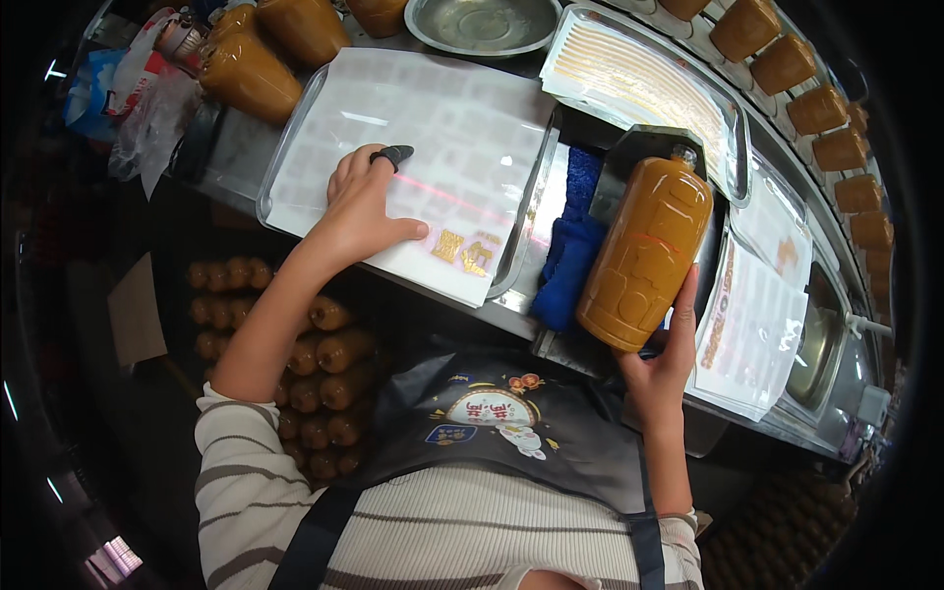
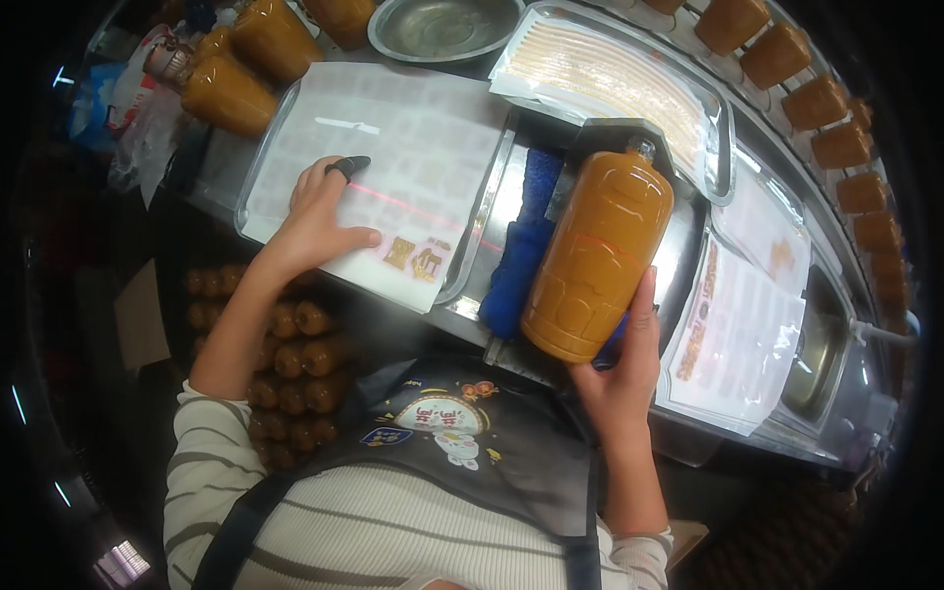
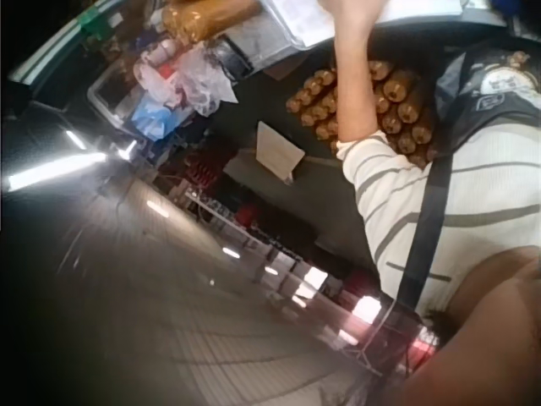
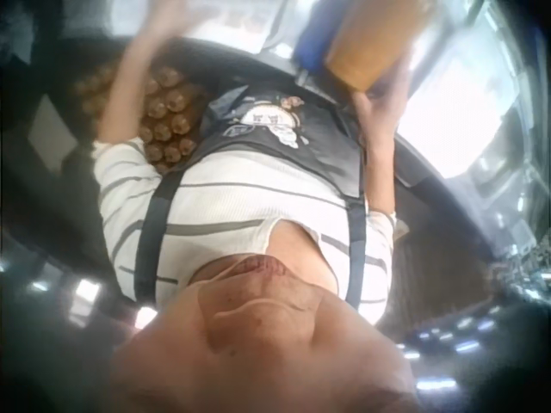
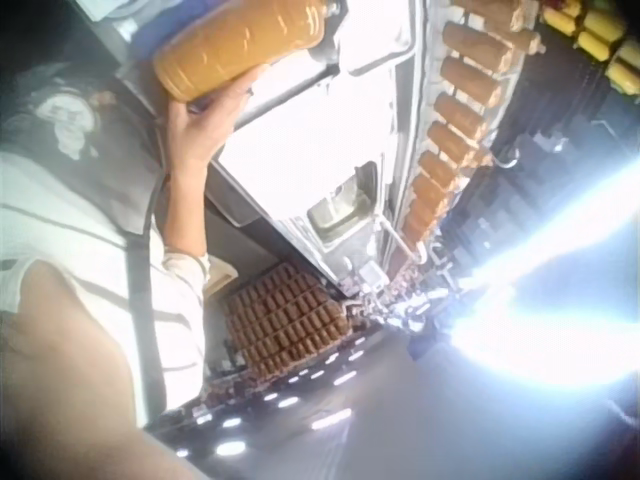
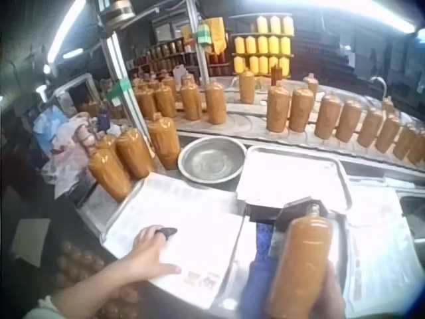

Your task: The person applies stickers to the sides of amber-colored bottles. They pick up each bottle, place a sticker on its surface, smooth it down, and then set the bottle aside. The process is repeated for multiple bottles.

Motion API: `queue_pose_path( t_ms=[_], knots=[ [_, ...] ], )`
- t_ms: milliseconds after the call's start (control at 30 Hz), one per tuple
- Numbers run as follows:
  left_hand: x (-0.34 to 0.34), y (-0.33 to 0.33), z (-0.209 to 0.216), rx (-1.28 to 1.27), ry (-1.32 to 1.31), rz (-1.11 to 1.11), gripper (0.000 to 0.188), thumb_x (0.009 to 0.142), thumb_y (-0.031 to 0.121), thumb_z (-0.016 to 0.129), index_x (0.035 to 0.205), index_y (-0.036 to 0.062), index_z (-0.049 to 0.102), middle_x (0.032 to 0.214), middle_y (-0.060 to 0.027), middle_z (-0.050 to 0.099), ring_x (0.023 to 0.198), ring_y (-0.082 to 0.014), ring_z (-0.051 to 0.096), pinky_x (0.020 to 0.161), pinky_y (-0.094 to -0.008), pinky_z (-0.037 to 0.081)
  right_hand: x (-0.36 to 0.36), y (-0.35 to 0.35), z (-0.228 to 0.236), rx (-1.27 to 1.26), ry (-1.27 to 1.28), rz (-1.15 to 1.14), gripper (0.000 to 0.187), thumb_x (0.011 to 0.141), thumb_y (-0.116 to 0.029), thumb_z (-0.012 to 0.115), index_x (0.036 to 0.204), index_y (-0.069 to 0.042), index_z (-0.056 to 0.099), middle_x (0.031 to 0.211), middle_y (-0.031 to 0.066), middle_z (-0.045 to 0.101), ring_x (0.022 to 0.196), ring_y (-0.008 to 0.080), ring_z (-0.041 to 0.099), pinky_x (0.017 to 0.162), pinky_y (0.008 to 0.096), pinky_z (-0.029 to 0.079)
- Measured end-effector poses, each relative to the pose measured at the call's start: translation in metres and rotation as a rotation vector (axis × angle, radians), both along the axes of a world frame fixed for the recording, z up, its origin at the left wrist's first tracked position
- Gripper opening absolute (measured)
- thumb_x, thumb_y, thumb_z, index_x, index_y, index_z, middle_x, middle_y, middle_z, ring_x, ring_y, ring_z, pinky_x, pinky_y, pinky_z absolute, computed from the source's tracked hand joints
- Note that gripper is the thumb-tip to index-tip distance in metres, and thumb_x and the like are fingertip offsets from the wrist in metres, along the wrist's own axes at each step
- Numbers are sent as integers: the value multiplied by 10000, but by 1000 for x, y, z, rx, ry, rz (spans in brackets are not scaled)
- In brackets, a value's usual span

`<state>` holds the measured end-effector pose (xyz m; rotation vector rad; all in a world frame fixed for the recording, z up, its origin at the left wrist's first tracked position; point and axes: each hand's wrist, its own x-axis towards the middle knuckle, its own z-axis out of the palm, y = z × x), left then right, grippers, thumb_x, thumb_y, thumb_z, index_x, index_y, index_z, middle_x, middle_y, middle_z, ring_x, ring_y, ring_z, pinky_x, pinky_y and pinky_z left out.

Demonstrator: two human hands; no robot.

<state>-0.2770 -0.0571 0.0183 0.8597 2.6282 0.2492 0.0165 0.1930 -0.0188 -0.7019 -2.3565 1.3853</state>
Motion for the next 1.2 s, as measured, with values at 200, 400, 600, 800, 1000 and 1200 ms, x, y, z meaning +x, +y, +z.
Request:
queue_pose_path(
  t_ms=[200,400,600,800,1000,1200],
  knots=[
    [-6,8,3,-14,-13,-78,875,707,375,859,1360,-59,472,1504,-227,350,1425,-417,283,1186,-471,243,1,-1,3,94,-18,-18,1070,770,-51,820,1624,-63,174,1325,154,526,1096,227,625,836,295,542],
    [-8,10,-12,29,73,-67,838,710,454,857,1270,-72,520,1479,-223,382,1418,-378,296,1181,-494,199,3,0,7,19,-15,30,1074,799,26,772,1634,-80,104,1556,173,406,1272,231,580,928,315,569],
    [-32,31,-21,15,122,-59,855,717,486,854,1270,-72,518,1491,-219,382,1413,-379,301,1181,-482,199,1,-2,6,69,-41,-14,1073,773,-55,816,1625,-67,164,1392,169,501,1138,235,606,863,308,536],
    [-74,47,-37,65,226,-62,882,727,513,837,1285,-79,497,1518,-253,360,1423,-369,301,1187,-484,190,4,-3,-1,96,-21,-34,1087,745,-106,842,1621,-65,199,1220,146,579,937,214,617,757,297,512],
    [-136,53,-54,130,551,-97,739,751,455,835,1200,-56,547,1334,-258,561,1344,-362,422,1163,-489,251,5,-2,-1,157,-33,-31,1095,736,-139,849,1618,-62,205,1115,123,578,802,204,580,663,304,486],
    [-187,56,-66,686,-10,99,310,819,92,804,1074,35,639,972,-58,698,947,-168,660,836,-306,521,7,-2,-4,137,-23,-30,1096,739,-145,850,1617,-57,200,1141,138,585,833,221,603,685,310,501]
  ],
)
